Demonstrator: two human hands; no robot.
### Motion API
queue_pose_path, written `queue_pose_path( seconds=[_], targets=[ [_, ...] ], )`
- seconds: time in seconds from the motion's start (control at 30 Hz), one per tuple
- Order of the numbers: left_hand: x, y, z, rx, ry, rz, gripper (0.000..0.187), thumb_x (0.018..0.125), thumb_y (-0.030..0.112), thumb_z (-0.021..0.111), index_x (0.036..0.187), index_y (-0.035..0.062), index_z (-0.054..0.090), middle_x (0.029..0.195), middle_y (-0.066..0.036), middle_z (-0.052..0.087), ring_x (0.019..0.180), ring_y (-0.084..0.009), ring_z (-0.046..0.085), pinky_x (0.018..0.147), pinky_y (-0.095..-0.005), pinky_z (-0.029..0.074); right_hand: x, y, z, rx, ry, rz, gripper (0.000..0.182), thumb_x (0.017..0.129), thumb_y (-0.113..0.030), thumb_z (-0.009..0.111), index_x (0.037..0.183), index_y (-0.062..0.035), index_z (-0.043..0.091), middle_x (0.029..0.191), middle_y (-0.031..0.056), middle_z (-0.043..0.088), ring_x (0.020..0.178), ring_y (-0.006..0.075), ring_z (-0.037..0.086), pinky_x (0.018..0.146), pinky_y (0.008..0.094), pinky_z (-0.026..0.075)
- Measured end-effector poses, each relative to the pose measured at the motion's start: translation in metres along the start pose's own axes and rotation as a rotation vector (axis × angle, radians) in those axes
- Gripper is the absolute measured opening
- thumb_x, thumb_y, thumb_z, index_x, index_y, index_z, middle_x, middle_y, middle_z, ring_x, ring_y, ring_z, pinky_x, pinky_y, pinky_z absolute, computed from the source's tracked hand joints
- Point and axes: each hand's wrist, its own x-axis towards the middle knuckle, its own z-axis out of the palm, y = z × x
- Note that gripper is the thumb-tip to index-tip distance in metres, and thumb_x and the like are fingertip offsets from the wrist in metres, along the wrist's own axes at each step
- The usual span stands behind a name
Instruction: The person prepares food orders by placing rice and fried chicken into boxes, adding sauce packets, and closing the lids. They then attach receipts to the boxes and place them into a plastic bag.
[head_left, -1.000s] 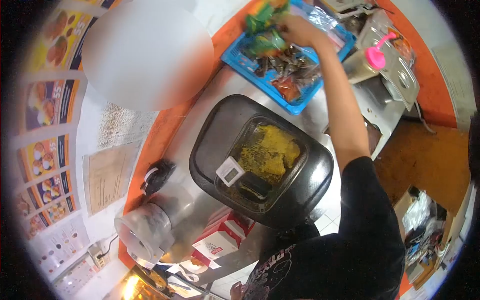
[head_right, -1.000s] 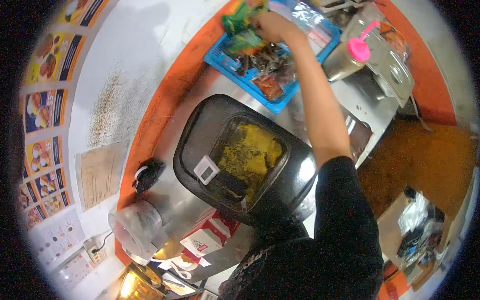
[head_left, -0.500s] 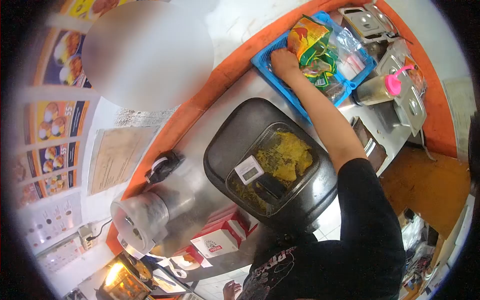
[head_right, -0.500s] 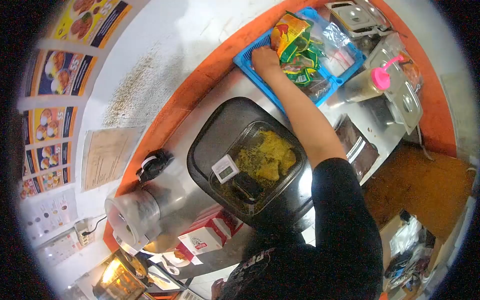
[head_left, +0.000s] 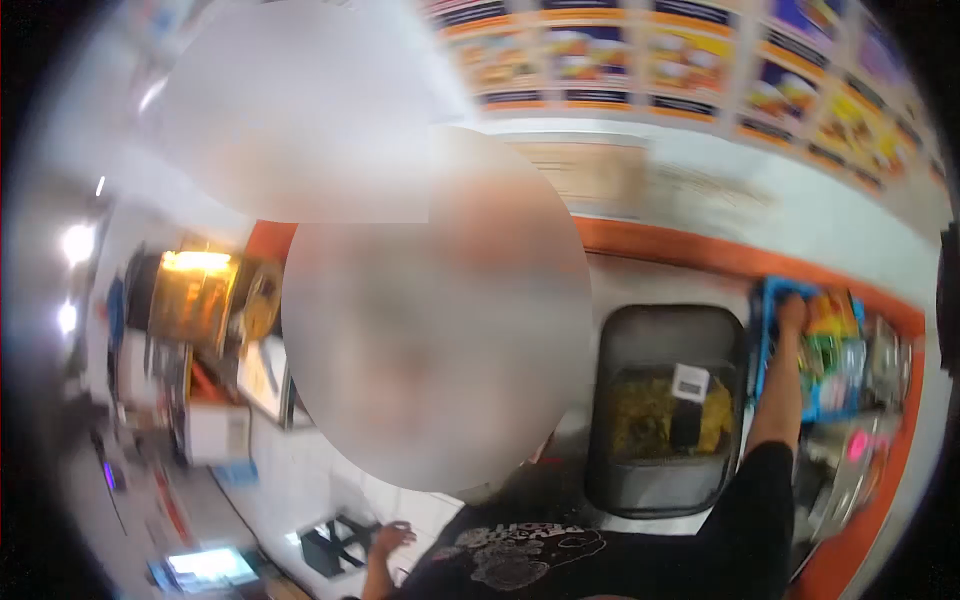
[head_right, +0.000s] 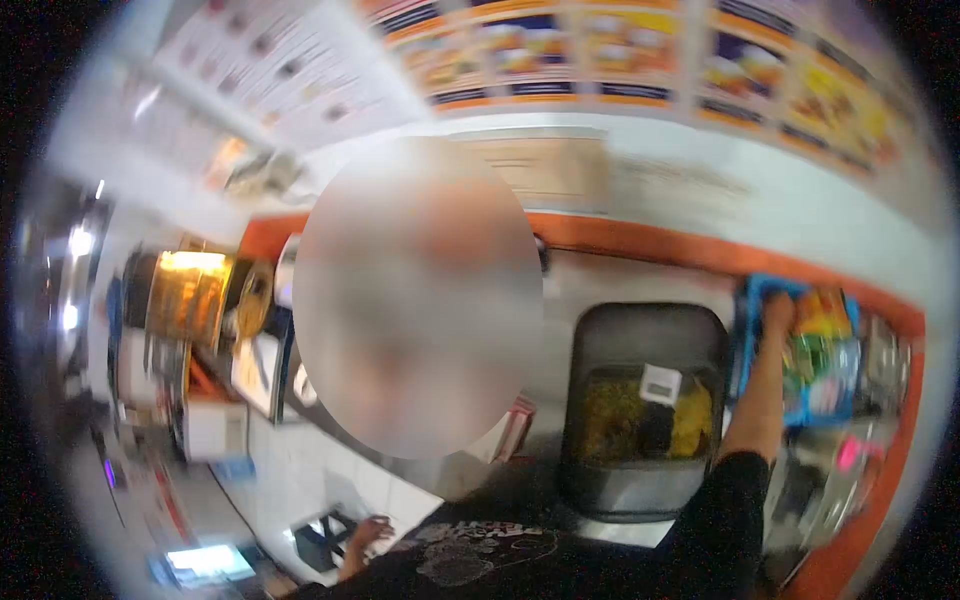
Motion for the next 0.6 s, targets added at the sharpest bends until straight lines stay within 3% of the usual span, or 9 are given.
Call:
queue_pose_path(
  seconds=[0.1,0.13,0.23,0.27,0.33,0.43,0.47,0.5,0.6],
  targets=[
    [-0.030,-0.045,0.017,0.141,0.150,-0.080,0.026,0.094,0.012,0.061,0.118,0.0015,0.056,0.092,-0.021,0.069,0.081,-0.0314,0.071,0.065,-0.0413,0.059,0.002,0.034,0.038,0.046,0.106,-0.194,0.031,0.088,-0.027,0.060,0.107,-0.0036,0.066,0.095,0.0214,0.069,0.086,0.0383,0.067,0.078,0.0455,0.054],
    [-0.031,-0.065,0.001,-0.202,-0.089,-0.123,0.027,0.091,0.014,0.065,0.114,0.0004,0.058,0.092,-0.020,0.070,0.079,-0.0300,0.071,0.062,-0.0399,0.059,0.006,0.061,0.060,0.105,0.176,-0.242,0.036,0.090,-0.030,0.057,0.114,-0.0041,0.064,0.098,0.0220,0.069,0.086,0.0382,0.067,0.078,0.0457,0.054],
    [-0.029,-0.131,0.007,0.473,0.210,-0.124,0.035,0.081,0.012,0.072,0.112,0.0016,0.061,0.082,-0.012,0.071,0.069,-0.0185,0.069,0.058,-0.0335,0.058,0.007,-0.041,-0.072,-0.193,-0.218,0.282,0.041,0.091,-0.039,0.058,0.106,-0.0019,0.066,0.095,0.0212,0.070,0.080,0.0366,0.067,0.075,0.0440,0.054],
    [-0.029,-0.138,0.015,0.516,0.228,-0.215,0.023,0.091,0.016,0.063,0.108,0.0011,0.063,0.089,-0.012,0.071,0.075,-0.0203,0.068,0.062,-0.0334,0.056,0.007,-0.061,-0.096,-0.212,-0.235,0.220,0.041,0.091,-0.039,0.058,0.106,-0.0019,0.066,0.095,0.0212,0.070,0.080,0.0366,0.067,0.075,0.0440,0.054],
    [-0.064,-0.077,0.064,0.205,0.263,-0.287,0.030,0.093,0.019,0.060,0.118,0.0008,0.058,0.091,-0.013,0.071,0.076,-0.0206,0.069,0.064,-0.0325,0.056,-0.008,-0.107,-0.151,0.331,0.252,0.097,0.035,0.091,-0.033,0.062,0.101,0.0002,0.067,0.093,0.0188,0.071,0.078,0.0344,0.068,0.074,0.0421,0.054],
    [-0.039,-0.100,0.053,0.306,0.182,-0.220,0.027,0.091,0.016,0.061,0.113,0.0000,0.060,0.084,-0.013,0.071,0.071,-0.0200,0.068,0.060,-0.0326,0.057,-0.046,-0.238,-0.237,0.969,0.241,-0.028,0.022,0.092,-0.019,0.062,0.100,0.0003,0.067,0.094,0.0145,0.071,0.080,0.0295,0.068,0.075,0.0383,0.053],
    [-0.029,-0.097,0.044,0.474,0.146,-0.153,0.026,0.089,0.015,0.064,0.110,0.0001,0.061,0.082,-0.011,0.070,0.070,-0.0182,0.068,0.058,-0.0312,0.055,-0.071,-0.281,-0.256,0.721,0.306,-0.166,0.011,0.090,-0.007,0.062,0.098,-0.0004,0.066,0.097,0.0106,0.070,0.084,0.0233,0.066,0.078,0.0345,0.052],
    [-0.018,-0.090,0.035,0.464,0.136,-0.118,0.024,0.087,0.014,0.065,0.107,0.0000,0.062,0.080,-0.009,0.069,0.069,-0.0169,0.067,0.057,-0.0307,0.054,-0.115,-0.350,-0.297,1.088,0.027,-0.222,0.010,0.088,-0.007,0.063,0.095,0.0001,0.066,0.099,0.0103,0.068,0.088,0.0202,0.064,0.081,0.0325,0.050],
    [0.011,-0.028,0.020,0.607,0.277,0.034,0.029,0.084,0.024,0.067,0.105,0.0055,0.066,0.080,-0.009,0.073,0.079,-0.0223,0.070,0.077,-0.0356,0.053,-0.231,-0.508,-0.355,1.233,-0.442,-0.401,0.006,0.083,-0.004,0.065,0.088,-0.0014,0.065,0.083,0.0053,0.060,0.084,0.0180,0.061,0.077,0.0302,0.049]
  ],
)
